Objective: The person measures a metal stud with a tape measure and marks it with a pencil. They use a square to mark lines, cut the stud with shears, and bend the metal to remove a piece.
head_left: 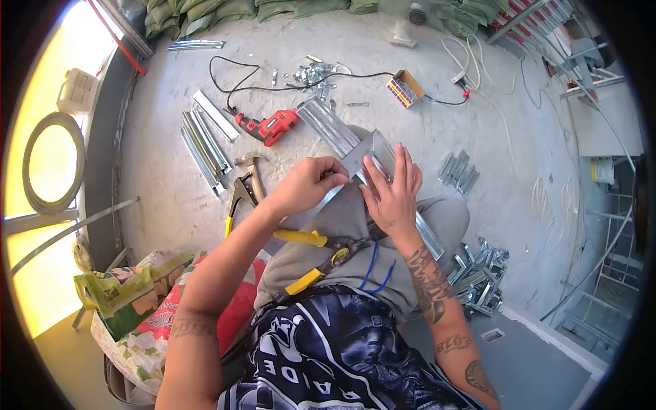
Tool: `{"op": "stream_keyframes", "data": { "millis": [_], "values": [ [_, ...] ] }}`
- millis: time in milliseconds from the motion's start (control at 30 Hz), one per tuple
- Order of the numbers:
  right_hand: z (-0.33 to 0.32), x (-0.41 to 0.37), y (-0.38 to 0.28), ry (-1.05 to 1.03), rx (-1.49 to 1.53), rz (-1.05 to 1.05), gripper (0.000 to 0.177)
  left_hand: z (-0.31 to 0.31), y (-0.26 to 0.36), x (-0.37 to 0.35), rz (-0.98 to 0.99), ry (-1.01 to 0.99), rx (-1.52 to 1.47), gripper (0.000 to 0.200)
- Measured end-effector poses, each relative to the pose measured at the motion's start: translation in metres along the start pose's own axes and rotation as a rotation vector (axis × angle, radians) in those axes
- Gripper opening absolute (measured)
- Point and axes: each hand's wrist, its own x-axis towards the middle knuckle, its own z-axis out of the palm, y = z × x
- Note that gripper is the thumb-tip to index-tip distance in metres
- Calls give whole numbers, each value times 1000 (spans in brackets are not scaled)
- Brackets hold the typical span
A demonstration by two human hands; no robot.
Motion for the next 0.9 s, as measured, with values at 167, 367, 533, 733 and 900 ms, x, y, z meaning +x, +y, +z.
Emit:
{"op": "stream_keyframes", "data": {
  "millis": [167, 367, 533, 733, 900],
  "values": [
    [7, -18, 5, 59, 82, -124, 43, -28, 13, -7, -68, 556, -224, 21],
    [8, -5, 2, 69, 263, 103, 55, -100, -99, -19, -25, 1071, 185, 17],
    [18, -4, 5, 24, 397, 183, 67, -35, -244, -25, -302, 662, 269, 22],
    [28, -7, 11, -1, 354, 182, 68, 57, -325, 21, -267, 400, -15, 18],
    [33, -7, 8, -7, 521, 251, 63, 64, -340, 25, -438, 622, 131, 21]
  ]
}}
